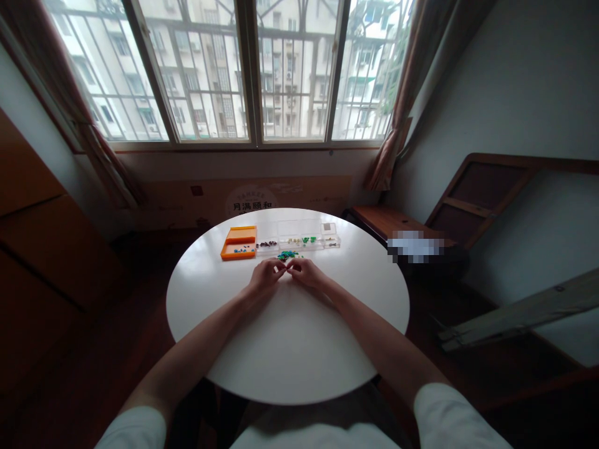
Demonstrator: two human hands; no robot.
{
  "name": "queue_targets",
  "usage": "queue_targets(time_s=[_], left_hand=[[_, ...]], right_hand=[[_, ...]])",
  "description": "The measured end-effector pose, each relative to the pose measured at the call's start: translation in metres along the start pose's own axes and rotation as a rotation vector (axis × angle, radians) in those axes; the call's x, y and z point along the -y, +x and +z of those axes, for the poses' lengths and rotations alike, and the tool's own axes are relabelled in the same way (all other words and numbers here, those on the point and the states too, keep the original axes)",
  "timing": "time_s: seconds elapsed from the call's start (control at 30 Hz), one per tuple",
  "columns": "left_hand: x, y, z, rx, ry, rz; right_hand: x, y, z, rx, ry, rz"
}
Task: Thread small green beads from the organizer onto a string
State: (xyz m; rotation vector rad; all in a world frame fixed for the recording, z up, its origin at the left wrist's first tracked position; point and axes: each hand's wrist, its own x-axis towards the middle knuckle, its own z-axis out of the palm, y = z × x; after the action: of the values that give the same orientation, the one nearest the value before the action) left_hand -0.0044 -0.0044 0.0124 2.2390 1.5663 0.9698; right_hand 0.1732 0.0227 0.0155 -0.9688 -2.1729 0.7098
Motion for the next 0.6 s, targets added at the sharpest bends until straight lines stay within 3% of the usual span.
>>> queue_targets(time_s=[0.6], left_hand=[[0.004,0.002,0.003,0.016,-0.032,0.023]], right_hand=[[-0.01,0.002,0.004,-0.004,0.039,0.012]])
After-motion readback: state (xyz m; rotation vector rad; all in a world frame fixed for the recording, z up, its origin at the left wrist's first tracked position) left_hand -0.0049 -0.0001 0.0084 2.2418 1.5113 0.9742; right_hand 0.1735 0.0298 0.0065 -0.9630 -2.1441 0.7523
